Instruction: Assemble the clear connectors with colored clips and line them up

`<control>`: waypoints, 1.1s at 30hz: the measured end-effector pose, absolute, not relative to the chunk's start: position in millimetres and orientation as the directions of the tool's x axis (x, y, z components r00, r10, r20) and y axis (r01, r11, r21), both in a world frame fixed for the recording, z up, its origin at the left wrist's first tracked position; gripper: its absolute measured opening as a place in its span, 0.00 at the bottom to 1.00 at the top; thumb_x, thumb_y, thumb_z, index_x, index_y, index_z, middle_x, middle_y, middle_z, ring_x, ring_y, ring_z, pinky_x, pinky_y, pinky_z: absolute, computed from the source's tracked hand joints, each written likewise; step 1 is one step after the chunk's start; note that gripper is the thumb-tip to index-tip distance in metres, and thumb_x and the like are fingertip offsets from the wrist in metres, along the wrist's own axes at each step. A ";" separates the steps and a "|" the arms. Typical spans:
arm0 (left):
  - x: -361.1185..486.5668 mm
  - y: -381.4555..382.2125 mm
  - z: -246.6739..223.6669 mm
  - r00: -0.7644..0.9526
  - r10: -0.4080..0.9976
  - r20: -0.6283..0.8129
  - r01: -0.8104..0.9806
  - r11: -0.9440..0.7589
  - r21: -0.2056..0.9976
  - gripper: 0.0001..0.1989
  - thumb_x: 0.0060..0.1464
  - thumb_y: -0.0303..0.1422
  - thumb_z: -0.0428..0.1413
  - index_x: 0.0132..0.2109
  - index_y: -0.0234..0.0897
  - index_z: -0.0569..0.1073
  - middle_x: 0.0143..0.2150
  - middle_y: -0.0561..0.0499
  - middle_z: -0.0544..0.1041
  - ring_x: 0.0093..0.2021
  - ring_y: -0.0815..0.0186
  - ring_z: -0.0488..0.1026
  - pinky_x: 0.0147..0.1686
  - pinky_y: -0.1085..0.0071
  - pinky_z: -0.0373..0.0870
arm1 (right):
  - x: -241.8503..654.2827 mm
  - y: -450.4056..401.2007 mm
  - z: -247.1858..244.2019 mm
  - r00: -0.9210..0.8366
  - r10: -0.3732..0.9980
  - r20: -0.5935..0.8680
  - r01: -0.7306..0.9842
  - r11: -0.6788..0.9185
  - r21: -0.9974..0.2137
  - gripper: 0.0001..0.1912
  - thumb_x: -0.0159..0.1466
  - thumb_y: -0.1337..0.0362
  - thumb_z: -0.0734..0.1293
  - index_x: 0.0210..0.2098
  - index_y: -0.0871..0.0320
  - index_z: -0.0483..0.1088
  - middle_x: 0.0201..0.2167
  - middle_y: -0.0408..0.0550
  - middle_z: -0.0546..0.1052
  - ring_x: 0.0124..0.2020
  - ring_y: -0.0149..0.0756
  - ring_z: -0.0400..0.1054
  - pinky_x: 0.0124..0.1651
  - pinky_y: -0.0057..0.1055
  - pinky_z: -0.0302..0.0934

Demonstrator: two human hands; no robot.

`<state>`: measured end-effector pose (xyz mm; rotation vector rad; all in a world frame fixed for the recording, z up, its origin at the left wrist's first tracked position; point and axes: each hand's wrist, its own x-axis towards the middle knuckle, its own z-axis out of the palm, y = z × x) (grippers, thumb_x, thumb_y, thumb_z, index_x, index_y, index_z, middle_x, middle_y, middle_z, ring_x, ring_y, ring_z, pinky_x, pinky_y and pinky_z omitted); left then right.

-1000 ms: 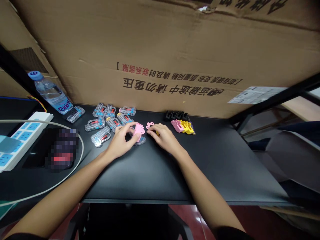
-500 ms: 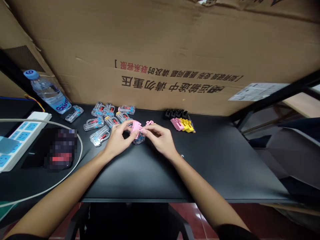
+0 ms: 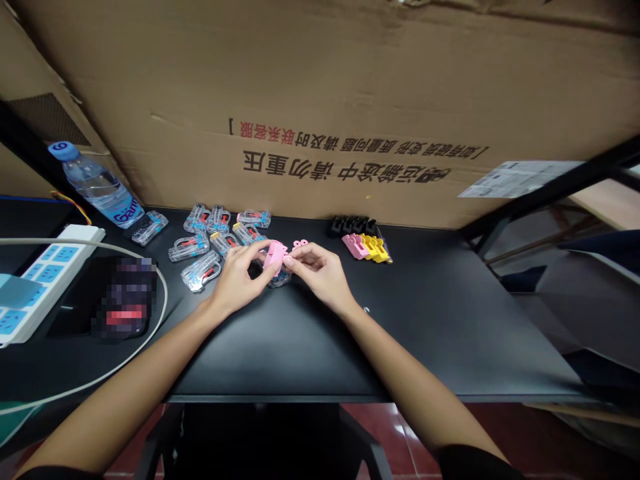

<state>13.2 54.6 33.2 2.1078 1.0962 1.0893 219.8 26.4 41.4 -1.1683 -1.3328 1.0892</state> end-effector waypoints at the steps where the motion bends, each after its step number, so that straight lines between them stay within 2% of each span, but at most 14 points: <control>1: 13.2 54.6 33.6 0.348 0.841 0.414 0.425 -0.536 0.730 0.18 0.67 0.38 0.61 0.61 0.43 0.75 0.43 0.51 0.88 0.50 0.55 0.83 0.61 0.53 0.66 | 220.1 26.2 41.1 -0.014 0.991 0.136 0.089 0.136 -0.987 0.22 0.61 0.42 0.80 0.37 0.54 0.78 0.36 0.48 0.83 0.37 0.40 0.79 0.48 0.41 0.76; 6: 13.9 53.8 34.2 0.348 0.844 0.408 0.450 -0.532 0.717 0.16 0.67 0.39 0.61 0.60 0.44 0.76 0.43 0.51 0.87 0.48 0.55 0.83 0.61 0.53 0.66 | 220.3 24.5 40.8 0.001 0.986 0.164 0.152 0.162 -0.975 0.22 0.62 0.41 0.78 0.38 0.53 0.78 0.37 0.48 0.83 0.39 0.41 0.78 0.49 0.42 0.75; 12: 13.9 53.2 29.9 0.367 0.821 0.437 0.471 -0.570 0.674 0.17 0.68 0.41 0.62 0.60 0.43 0.77 0.43 0.52 0.87 0.48 0.57 0.82 0.61 0.55 0.65 | 222.4 29.0 43.9 -0.032 0.996 0.086 0.108 0.089 -0.990 0.25 0.58 0.40 0.80 0.34 0.54 0.76 0.32 0.46 0.80 0.32 0.36 0.74 0.41 0.37 0.74; 16: 12.4 54.0 29.9 0.376 0.804 0.460 0.455 -0.593 0.664 0.18 0.68 0.41 0.62 0.60 0.42 0.78 0.44 0.50 0.87 0.48 0.57 0.81 0.61 0.56 0.65 | 223.4 30.6 45.3 -0.027 0.997 0.066 0.061 0.068 -0.996 0.27 0.55 0.40 0.82 0.35 0.55 0.75 0.33 0.45 0.79 0.30 0.34 0.72 0.38 0.35 0.73; 20: 10.1 55.7 30.9 0.379 0.785 0.490 0.458 -0.619 0.638 0.16 0.68 0.42 0.62 0.59 0.43 0.80 0.48 0.48 0.87 0.48 0.57 0.80 0.61 0.55 0.66 | 225.2 28.4 45.8 -0.064 0.997 0.039 0.183 0.050 -0.982 0.26 0.60 0.38 0.78 0.37 0.56 0.78 0.26 0.42 0.74 0.25 0.31 0.65 0.30 0.31 0.63; 25: 9.5 56.6 30.3 0.384 0.771 0.508 0.453 -0.637 0.624 0.17 0.68 0.42 0.61 0.58 0.42 0.81 0.49 0.46 0.87 0.48 0.56 0.79 0.61 0.54 0.67 | 225.1 25.4 47.6 -0.106 0.993 0.060 0.242 0.085 -0.967 0.26 0.64 0.37 0.75 0.38 0.55 0.79 0.23 0.39 0.70 0.23 0.30 0.59 0.26 0.30 0.56; 29: 10.5 55.9 31.2 0.386 0.769 0.509 0.431 -0.638 0.638 0.17 0.69 0.42 0.61 0.59 0.42 0.81 0.48 0.46 0.87 0.48 0.56 0.79 0.61 0.54 0.67 | 223.9 25.2 47.1 -0.120 0.992 0.023 0.168 0.043 -0.985 0.27 0.62 0.36 0.75 0.38 0.54 0.78 0.22 0.40 0.71 0.20 0.30 0.61 0.23 0.30 0.55; 33: 11.2 55.4 31.3 0.388 0.767 0.511 0.407 -0.640 0.651 0.18 0.68 0.42 0.61 0.60 0.42 0.80 0.47 0.47 0.87 0.47 0.56 0.80 0.61 0.53 0.67 | 223.0 25.7 42.7 -0.131 0.991 0.011 0.048 0.017 -0.999 0.25 0.62 0.38 0.76 0.38 0.54 0.77 0.19 0.36 0.68 0.17 0.29 0.58 0.21 0.29 0.54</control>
